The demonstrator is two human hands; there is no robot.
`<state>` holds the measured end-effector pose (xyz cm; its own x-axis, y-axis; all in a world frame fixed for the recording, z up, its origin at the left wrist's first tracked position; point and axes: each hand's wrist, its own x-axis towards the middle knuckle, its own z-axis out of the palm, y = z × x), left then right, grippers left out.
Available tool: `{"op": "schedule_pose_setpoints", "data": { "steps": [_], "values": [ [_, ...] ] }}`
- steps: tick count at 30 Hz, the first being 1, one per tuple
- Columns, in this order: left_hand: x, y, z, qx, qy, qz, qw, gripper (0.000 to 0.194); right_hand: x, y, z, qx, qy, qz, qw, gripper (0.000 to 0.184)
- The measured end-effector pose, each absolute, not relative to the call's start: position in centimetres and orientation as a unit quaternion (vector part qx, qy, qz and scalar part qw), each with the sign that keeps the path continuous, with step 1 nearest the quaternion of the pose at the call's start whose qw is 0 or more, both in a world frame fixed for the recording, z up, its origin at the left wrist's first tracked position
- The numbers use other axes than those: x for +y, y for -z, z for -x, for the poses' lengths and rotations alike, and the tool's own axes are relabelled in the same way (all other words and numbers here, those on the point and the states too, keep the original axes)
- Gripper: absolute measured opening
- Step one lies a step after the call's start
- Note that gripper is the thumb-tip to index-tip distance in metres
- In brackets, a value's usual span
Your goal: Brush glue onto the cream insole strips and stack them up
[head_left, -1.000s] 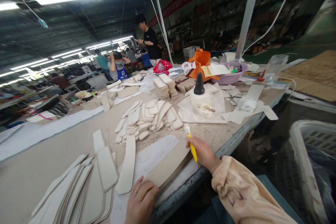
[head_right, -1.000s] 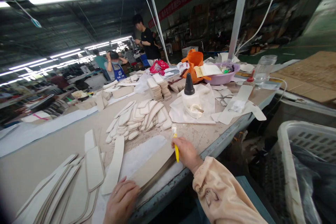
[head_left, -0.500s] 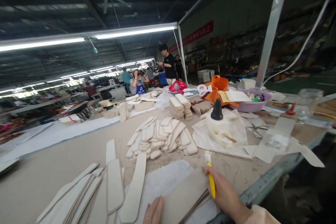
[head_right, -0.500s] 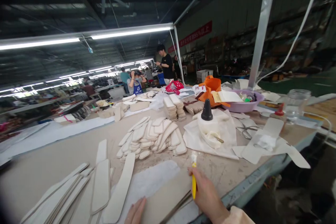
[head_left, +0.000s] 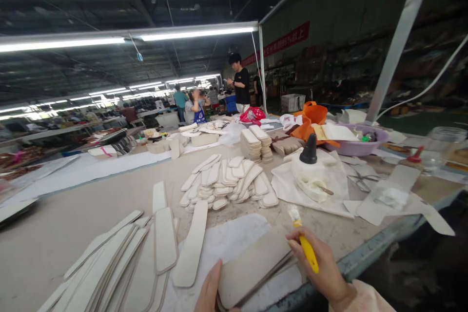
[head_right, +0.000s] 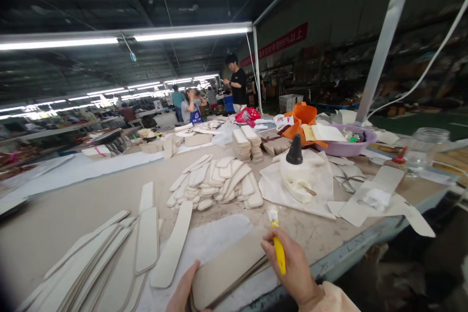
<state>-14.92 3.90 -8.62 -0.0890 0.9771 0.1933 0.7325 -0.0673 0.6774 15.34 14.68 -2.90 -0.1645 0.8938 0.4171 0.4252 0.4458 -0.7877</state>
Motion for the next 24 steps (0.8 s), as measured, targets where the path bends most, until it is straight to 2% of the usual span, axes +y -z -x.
{"op": "schedule_pose_setpoints", "data": {
  "steps": [6, 10, 13, 19, 24],
  "values": [
    [3.2, 5.5, 14.1, 0.675, -0.334, -0.609, 0.249, 0.079, 12.1, 1.1, -12.6, -0.579, -0.431, 0.427, 0.546, 0.025],
    [3.2, 5.7, 14.1, 0.672, -0.340, -0.604, 0.261, 0.085, 10.3, 0.4, -8.8, -0.526, -0.603, 0.389, 0.457, 0.026],
    [3.1, 6.2, 14.2, 0.662, -0.351, -0.606, 0.266, 0.090, 9.4, 0.1, -6.2, -0.511, -0.678, 0.358, 0.388, 0.027],
    [3.2, 5.8, 14.1, 0.665, -0.355, -0.593, 0.282, 0.096, 9.5, 0.3, -3.5, -0.504, -0.703, 0.386, 0.320, 0.023],
    [3.4, 5.3, 14.0, 0.670, -0.348, -0.604, 0.255, 0.090, 10.8, 0.4, -4.3, -0.519, -0.637, 0.461, 0.336, 0.016]
  ]
}}
